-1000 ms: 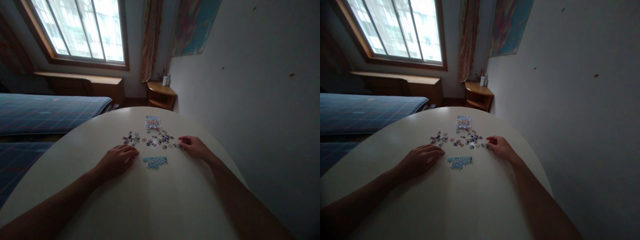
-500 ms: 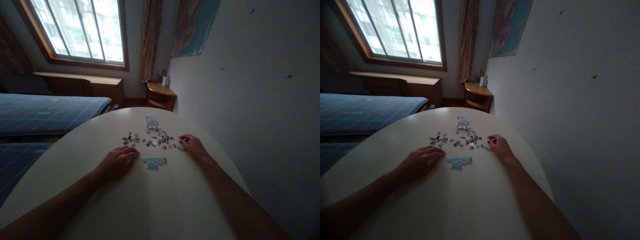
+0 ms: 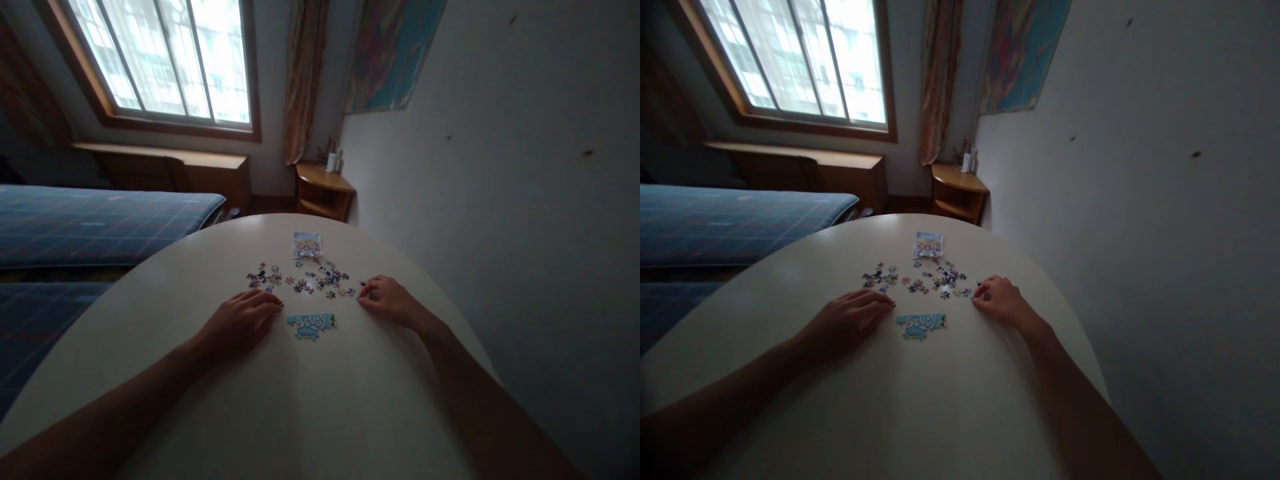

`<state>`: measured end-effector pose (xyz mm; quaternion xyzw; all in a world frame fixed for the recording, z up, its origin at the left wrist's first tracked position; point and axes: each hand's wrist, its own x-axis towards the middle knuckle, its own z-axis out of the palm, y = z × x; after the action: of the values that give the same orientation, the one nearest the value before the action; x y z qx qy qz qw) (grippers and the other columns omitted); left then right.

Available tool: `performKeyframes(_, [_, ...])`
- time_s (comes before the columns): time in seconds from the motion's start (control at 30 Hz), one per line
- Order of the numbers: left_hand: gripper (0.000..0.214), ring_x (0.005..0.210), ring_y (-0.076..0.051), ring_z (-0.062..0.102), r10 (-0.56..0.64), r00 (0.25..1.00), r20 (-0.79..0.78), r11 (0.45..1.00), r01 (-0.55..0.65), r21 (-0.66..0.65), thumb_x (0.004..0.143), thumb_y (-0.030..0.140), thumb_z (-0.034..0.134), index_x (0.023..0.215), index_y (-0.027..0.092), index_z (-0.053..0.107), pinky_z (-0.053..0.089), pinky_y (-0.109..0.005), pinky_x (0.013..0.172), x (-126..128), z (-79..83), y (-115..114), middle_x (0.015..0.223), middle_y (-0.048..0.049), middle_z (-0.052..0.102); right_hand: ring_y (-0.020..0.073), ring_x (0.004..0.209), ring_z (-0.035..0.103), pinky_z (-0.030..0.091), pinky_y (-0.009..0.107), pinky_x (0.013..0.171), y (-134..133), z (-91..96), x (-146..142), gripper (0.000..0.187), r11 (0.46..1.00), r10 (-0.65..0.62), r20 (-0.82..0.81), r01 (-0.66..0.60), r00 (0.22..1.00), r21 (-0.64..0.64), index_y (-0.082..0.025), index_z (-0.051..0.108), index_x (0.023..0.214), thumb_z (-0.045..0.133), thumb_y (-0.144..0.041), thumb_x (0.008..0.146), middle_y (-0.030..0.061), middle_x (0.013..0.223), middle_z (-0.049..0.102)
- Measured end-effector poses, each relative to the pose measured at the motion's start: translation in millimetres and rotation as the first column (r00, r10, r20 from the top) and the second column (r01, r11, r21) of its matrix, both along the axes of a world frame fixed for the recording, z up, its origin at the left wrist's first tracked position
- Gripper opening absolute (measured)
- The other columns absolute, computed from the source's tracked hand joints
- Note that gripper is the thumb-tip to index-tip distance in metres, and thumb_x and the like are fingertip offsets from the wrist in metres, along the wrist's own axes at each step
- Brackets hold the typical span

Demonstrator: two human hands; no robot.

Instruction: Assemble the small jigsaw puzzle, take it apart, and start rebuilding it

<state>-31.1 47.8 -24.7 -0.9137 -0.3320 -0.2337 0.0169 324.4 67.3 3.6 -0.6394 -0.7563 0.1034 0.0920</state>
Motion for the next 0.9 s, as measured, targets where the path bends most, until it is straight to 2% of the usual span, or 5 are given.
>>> performKeyframes(0.1, [0.023,0.105,-0.022,0.064,-0.051,0.999,0.015,0.999,0.051,0.006,0.094,0.019,0.050,0.112,0.022,0.065,0.055,-0.043,0.091,2,0.3,-2,0.117,-0.0062,0.068,0.0278,0.106,0.061,0.042,0.040,0.092,-7,5.9,-8,0.017,0.999,-0.042,0.041,0.042,0.998,-0.006,-0.022,0.074,0.090,0.065,-0.032,0.080,0.0076,0.105,0.071])
performKeyframes(0.23, [0.029,0.117,-0.022,0.059,-0.215,0.977,-0.008,0.975,0.214,-0.056,0.096,0.021,0.049,0.123,0.024,0.060,0.052,-0.044,0.098,7,3.6,-7,0.128,-0.0062,0.064,0.0242,0.094,0.065,0.043,0.038,0.087,-14,11.1,-16,0.014,1.000,-0.009,0.014,0.010,1.000,-0.009,-0.022,0.073,0.090,0.065,-0.028,0.079,0.0048,0.094,0.074])
performKeyframes(0.4, [0.041,0.127,-0.024,0.052,-0.350,0.934,-0.074,0.927,0.334,-0.170,0.095,0.024,0.053,0.136,0.025,0.052,0.043,-0.047,0.109,11,9.5,-14,0.137,-0.0056,0.059,0.0201,0.084,0.067,0.046,0.033,0.079,-21,17.0,-23,0.019,0.989,0.104,-0.195,-0.122,0.975,-0.084,-0.023,0.075,0.097,0.062,-0.025,0.083,0.0053,0.090,0.074])
performKeyframes(0.63, [0.033,0.121,-0.023,0.056,-0.335,0.941,-0.046,0.929,0.322,-0.180,0.096,0.023,0.052,0.128,0.026,0.058,0.044,-0.044,0.107,12,11.2,-14,0.133,-0.0052,0.062,0.0176,0.081,0.068,0.050,0.029,0.075,-31,19.3,-46,0.024,0.959,0.142,-0.510,-0.246,0.848,-0.141,-0.018,0.074,0.101,0.064,-0.032,0.084,0.0054,0.089,0.076])
performKeyframes(0.9, [0.032,0.122,-0.023,0.055,-0.336,0.938,-0.081,0.932,0.319,-0.170,0.096,0.023,0.051,0.127,0.024,0.058,0.044,-0.043,0.107,11,7.5,-13,0.135,-0.0054,0.060,0.0143,0.069,0.065,0.048,0.026,0.066,-41,10.2,-70,0.012,0.951,0.194,-0.484,-0.286,0.853,-0.122,-0.019,0.076,0.085,0.068,-0.027,0.081,0.0030,0.078,0.074])
